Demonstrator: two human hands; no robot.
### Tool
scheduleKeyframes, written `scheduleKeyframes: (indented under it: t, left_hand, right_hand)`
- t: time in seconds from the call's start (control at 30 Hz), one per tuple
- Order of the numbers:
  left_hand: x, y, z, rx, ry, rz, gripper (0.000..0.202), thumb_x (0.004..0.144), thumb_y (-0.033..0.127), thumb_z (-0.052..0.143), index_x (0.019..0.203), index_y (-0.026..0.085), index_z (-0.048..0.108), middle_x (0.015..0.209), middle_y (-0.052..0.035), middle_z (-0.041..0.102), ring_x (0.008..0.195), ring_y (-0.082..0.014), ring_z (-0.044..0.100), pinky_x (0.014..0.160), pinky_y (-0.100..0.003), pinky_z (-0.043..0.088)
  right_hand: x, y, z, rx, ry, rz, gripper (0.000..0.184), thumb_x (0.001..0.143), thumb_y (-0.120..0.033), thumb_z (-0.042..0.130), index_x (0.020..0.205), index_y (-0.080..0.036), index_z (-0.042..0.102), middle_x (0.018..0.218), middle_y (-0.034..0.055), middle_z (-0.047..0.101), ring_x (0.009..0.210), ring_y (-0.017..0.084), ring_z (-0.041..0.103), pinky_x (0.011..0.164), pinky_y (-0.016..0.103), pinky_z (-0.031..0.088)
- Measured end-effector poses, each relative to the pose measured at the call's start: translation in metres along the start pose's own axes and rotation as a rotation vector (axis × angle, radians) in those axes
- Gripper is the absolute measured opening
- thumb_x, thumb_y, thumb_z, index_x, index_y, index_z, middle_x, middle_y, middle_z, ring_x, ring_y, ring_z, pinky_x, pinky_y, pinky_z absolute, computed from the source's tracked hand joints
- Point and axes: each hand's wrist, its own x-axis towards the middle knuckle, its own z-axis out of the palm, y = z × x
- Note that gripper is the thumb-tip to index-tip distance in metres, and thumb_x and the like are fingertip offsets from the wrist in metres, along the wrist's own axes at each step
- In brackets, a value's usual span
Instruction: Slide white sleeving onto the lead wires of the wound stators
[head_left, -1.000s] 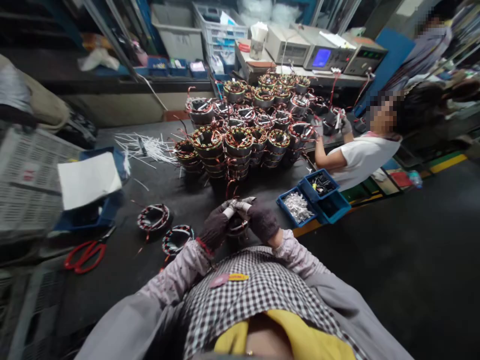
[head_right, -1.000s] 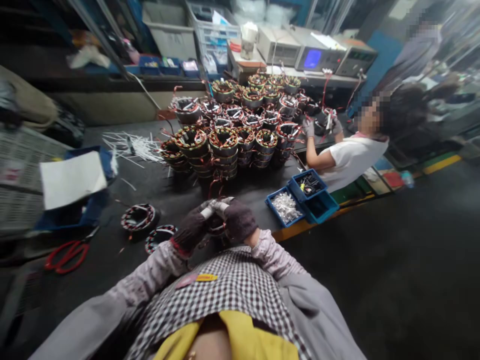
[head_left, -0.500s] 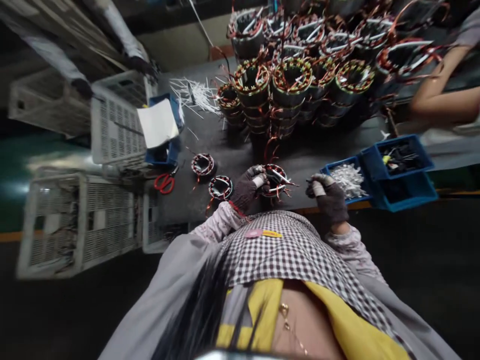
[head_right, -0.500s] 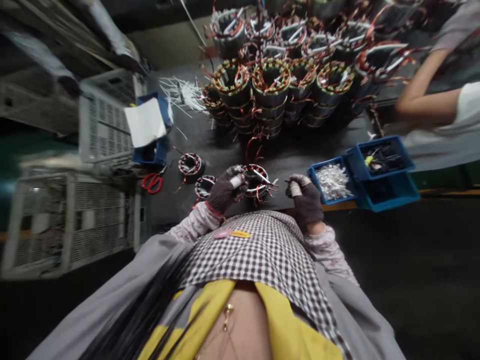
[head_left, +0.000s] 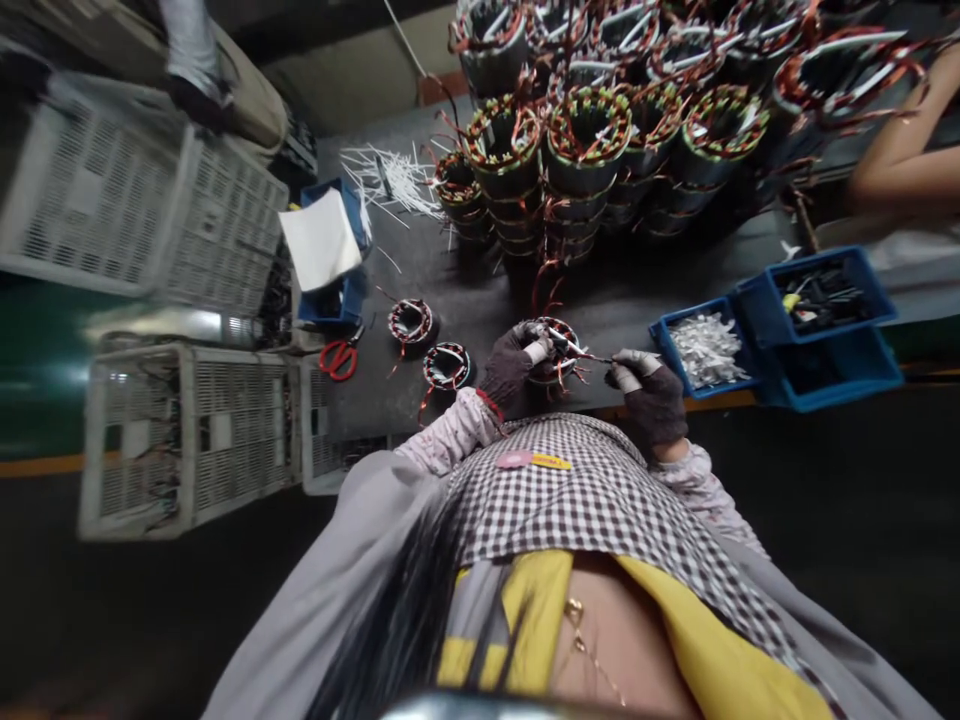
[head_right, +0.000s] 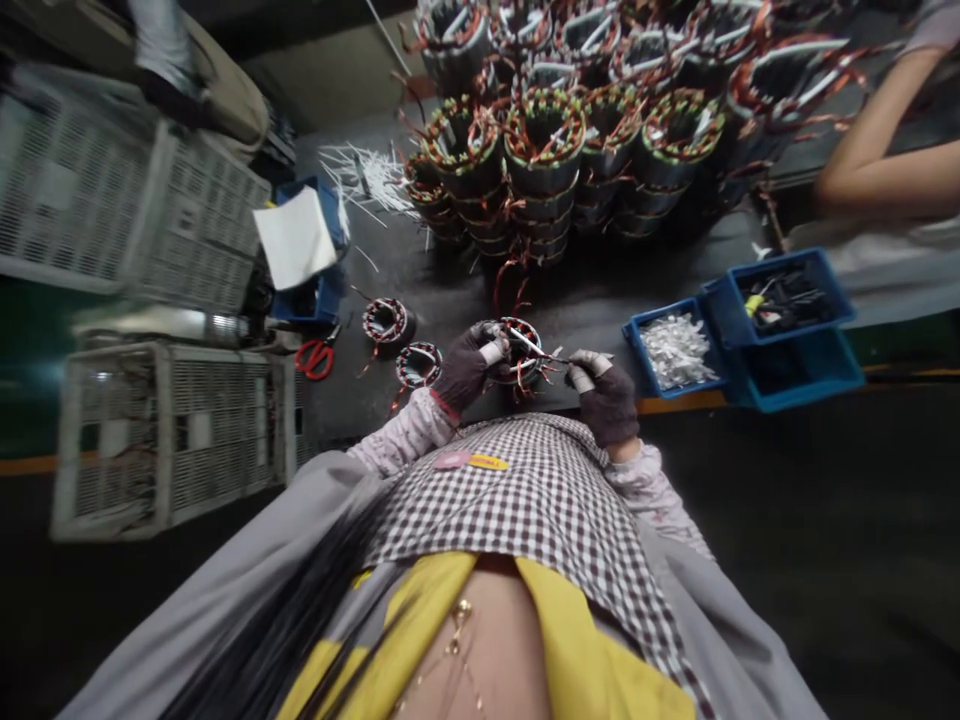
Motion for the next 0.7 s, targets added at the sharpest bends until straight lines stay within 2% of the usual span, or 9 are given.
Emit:
scheduleKeyframes:
  t: [0.1,0.2,0.37,0.43,0.5,0.57,0.6,0.7]
  left_hand:
    - [0.004,-0.004,-0.004,0.009,-0.006,0.012,0.059,0.068,0.037,0.120,0.096,0.019,0.071,0.096,-0.0032,0.082,0.085,-0.0186,0.077,0.080,-0.032,0.066]
    - [0.005,-0.004,-0.004,0.028,-0.024,0.010,0.061,0.065,0.039,0.121,0.096,0.019,0.072,0.097,-0.0036,0.083,0.084,-0.0184,0.077,0.077,-0.031,0.064]
    - [0.004,-0.002,-0.003,0.038,-0.077,0.034,0.060,0.064,0.043,0.121,0.091,0.019,0.073,0.090,-0.0014,0.079,0.083,-0.0167,0.073,0.081,-0.030,0.064]
    - [0.005,-0.003,-0.004,0.040,-0.083,0.040,0.059,0.065,0.044,0.121,0.092,0.019,0.075,0.090,-0.0010,0.079,0.084,-0.0166,0.073,0.084,-0.031,0.064]
    - [0.006,-0.004,-0.004,0.045,-0.078,0.035,0.060,0.065,0.046,0.121,0.093,0.020,0.075,0.091,-0.0010,0.079,0.086,-0.0171,0.073,0.086,-0.032,0.065]
    - [0.006,-0.005,-0.003,0.046,-0.073,0.040,0.062,0.063,0.047,0.122,0.091,0.020,0.074,0.092,-0.0012,0.080,0.086,-0.0174,0.073,0.085,-0.032,0.065]
    - [0.006,-0.005,-0.003,0.042,-0.071,0.050,0.062,0.062,0.047,0.122,0.090,0.020,0.074,0.093,-0.0013,0.080,0.086,-0.0173,0.073,0.085,-0.032,0.066]
    - [0.006,-0.004,-0.003,0.029,-0.069,0.058,0.064,0.059,0.048,0.122,0.089,0.020,0.072,0.091,-0.0006,0.080,0.083,-0.0166,0.073,0.078,-0.030,0.065]
  right_hand:
    - [0.003,0.005,0.003,0.102,-0.062,0.064,0.027,0.103,-0.055,0.083,0.111,-0.029,0.085,0.106,0.0083,0.086,0.097,0.030,0.083,0.098,0.052,0.074]
    - [0.005,0.011,0.016,0.234,-0.132,0.143,0.041,0.099,-0.068,0.087,0.110,-0.029,0.083,0.094,0.0046,0.084,0.083,0.027,0.080,0.084,0.048,0.074]
    - [0.004,0.017,0.043,0.308,0.012,0.035,0.053,0.097,-0.078,0.087,0.112,-0.028,0.080,0.101,0.0068,0.086,0.084,0.027,0.082,0.083,0.049,0.075]
    - [0.008,0.019,0.040,0.340,-0.032,0.039,0.054,0.096,-0.078,0.090,0.111,-0.028,0.079,0.095,0.0051,0.084,0.080,0.026,0.080,0.078,0.047,0.074]
    - [0.016,0.022,0.030,0.402,-0.151,0.103,0.054,0.093,-0.076,0.095,0.110,-0.028,0.077,0.091,0.0027,0.083,0.074,0.024,0.078,0.072,0.043,0.072]
    - [0.023,0.025,0.021,0.438,-0.207,0.158,0.054,0.090,-0.074,0.098,0.110,-0.028,0.077,0.092,0.0020,0.083,0.071,0.023,0.076,0.067,0.041,0.070]
    - [0.026,0.026,0.019,0.432,-0.189,0.163,0.054,0.088,-0.074,0.099,0.110,-0.028,0.077,0.094,0.0025,0.084,0.072,0.023,0.077,0.067,0.041,0.071]
    - [0.026,0.031,0.021,0.339,-0.030,0.120,0.053,0.090,-0.075,0.095,0.108,-0.029,0.076,0.097,0.0043,0.084,0.081,0.025,0.079,0.077,0.045,0.074]
